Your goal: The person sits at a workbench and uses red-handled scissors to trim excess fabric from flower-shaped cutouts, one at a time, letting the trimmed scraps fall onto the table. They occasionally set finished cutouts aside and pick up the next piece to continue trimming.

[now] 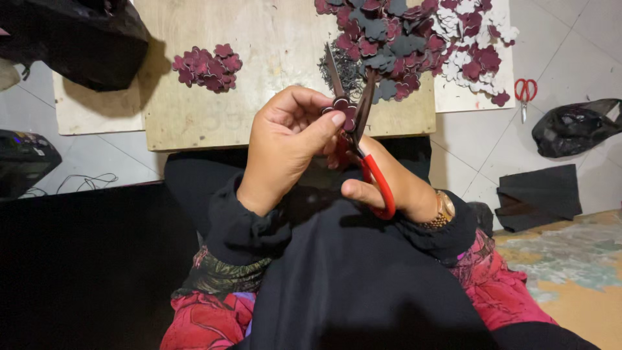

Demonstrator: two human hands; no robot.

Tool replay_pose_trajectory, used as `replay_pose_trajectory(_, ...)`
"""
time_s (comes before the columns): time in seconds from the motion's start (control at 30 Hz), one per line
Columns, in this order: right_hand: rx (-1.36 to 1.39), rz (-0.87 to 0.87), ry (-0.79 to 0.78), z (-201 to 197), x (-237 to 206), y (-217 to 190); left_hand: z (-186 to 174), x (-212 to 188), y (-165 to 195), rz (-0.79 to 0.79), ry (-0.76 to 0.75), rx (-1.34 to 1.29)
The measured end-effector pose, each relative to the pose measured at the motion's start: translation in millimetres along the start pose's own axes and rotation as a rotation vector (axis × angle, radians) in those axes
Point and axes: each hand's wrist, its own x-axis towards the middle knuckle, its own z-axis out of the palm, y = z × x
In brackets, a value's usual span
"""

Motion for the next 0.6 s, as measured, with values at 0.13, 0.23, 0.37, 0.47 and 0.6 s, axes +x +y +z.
replay_pose_trajectory(0.13, -0.009, 0.011, 0.0, -2, -1, 4, 1, -3, -3, -0.042, 0.009, -0.003)
replay_pose_trajectory(0.23, 0.011, -0.014, -0.033, -6, 4, 11, -1, -1, -3, -0.058, 0.005, -0.03)
replay_pose_trajectory(0.37, 0.04, -0.006, -0.077, -7, 7, 22, -4, -2, -5, -0.084, 0.042, -0.025)
replay_pose_trajectory(0.47, 0.063, -0.017, -0.08, -6, 7, 30, -6, -3, -9, -0.118, 0.047, 0.002)
replay_pose_trajectory(0.6, 0.207, 0.003, -0.052, -2, 5, 38, -6, -2, -14, -0.172, 0.025, 0.056)
